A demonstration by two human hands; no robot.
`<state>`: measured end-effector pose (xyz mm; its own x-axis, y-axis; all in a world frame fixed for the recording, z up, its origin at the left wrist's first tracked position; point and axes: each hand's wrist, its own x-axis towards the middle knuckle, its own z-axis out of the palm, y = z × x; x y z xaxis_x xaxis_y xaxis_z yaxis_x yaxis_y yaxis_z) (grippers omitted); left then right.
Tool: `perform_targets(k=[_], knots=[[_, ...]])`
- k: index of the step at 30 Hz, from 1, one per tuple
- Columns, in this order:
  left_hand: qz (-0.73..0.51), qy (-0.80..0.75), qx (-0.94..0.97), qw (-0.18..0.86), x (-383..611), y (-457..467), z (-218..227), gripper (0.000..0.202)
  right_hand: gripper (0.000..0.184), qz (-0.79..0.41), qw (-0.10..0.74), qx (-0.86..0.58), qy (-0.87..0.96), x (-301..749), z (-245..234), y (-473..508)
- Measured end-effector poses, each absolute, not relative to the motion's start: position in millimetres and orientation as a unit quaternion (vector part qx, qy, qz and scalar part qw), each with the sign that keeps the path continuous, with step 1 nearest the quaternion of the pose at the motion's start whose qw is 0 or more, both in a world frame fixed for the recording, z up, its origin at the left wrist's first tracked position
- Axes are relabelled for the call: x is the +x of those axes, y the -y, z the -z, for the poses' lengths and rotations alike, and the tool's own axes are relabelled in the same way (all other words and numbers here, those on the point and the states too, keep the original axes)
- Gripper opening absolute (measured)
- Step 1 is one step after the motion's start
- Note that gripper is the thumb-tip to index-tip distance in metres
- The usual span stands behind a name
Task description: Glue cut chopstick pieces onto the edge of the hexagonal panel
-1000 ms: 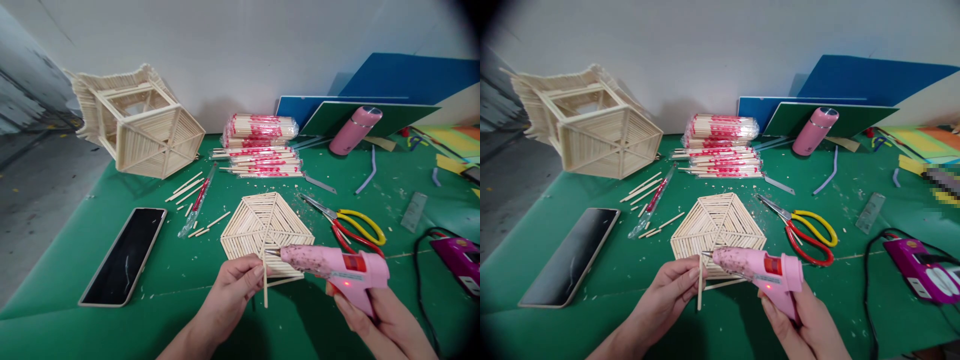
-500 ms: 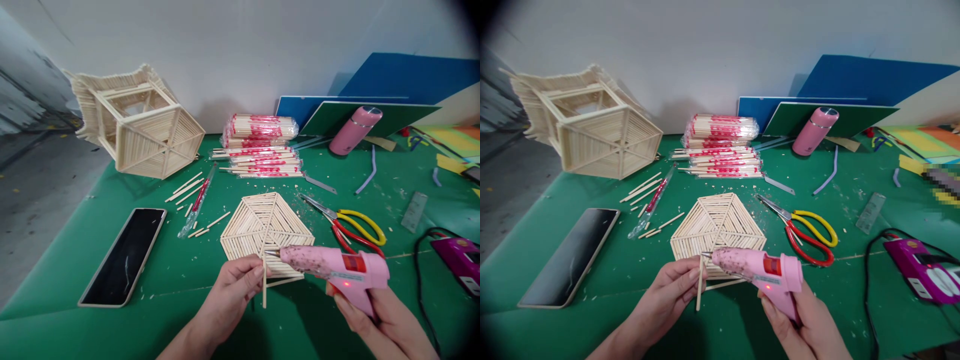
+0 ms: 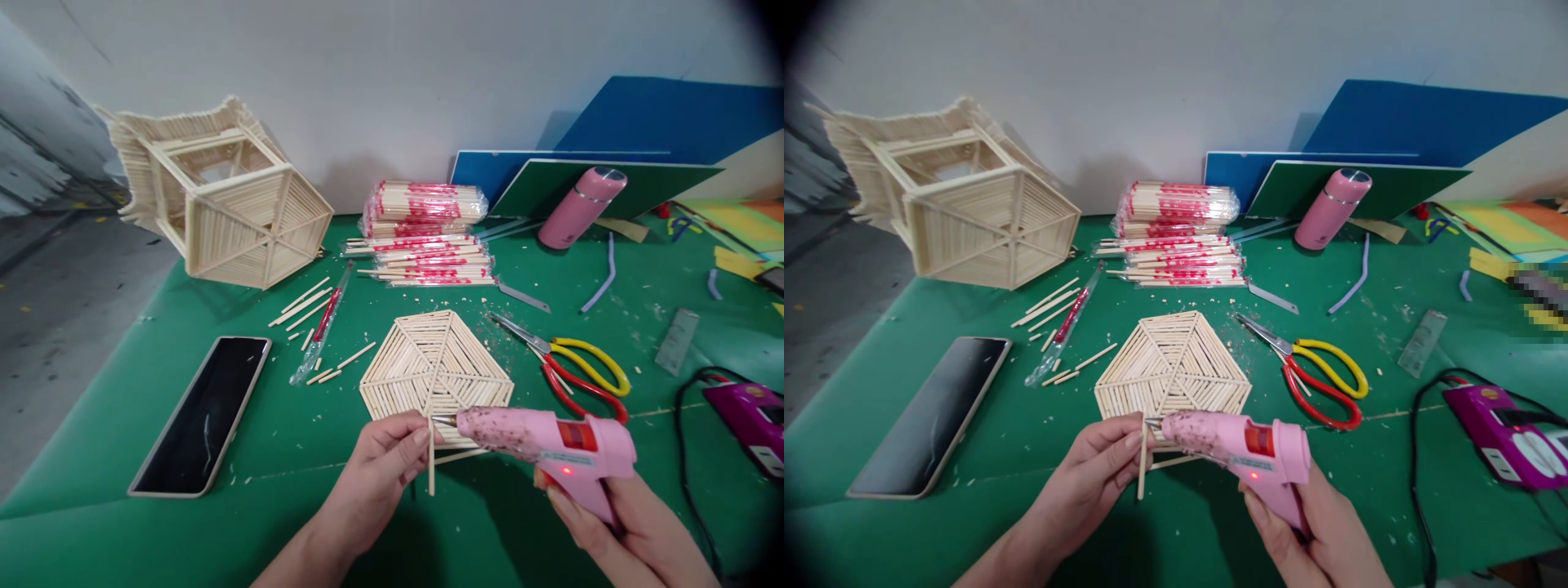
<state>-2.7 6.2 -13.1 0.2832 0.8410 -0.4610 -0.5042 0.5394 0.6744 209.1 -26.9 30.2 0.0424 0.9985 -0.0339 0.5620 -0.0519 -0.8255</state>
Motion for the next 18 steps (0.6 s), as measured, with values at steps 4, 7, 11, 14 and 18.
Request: perform_targets(k=[4, 7, 11, 14, 18], knots=[[-0.436, -0.404, 0.21, 0.777, -2.4, -6.9, 11.6, 0.015, 0.029, -0.321, 0.33, -0.631, 0.624, 209.1, -29.2, 27.2], [-0.442, -0.406, 0.205, 0.773, -2.8, -7.4, 11.8, 0.016, 0.027, -0.305, 0.335, -0.622, 0.638, 210.0, -25.5, 28.8], [-0.446, -0.407, 0.201, 0.771, -3.5, -7.1, 13.5, 0.017, 0.024, -0.277, 0.336, -0.592, 0.678, 214.1, -21.3, 28.6], [-0.447, -0.407, 0.202, 0.771, -3.7, -6.8, 14.8, 0.017, 0.023, -0.276, 0.32, -0.57, 0.704, 216.4, -20.9, 27.4], [-0.451, -0.407, 0.203, 0.768, -3.5, -6.5, 15.5, 0.015, 0.022, -0.271, 0.318, -0.576, 0.702, 217.6, -21.6, 26.5]])
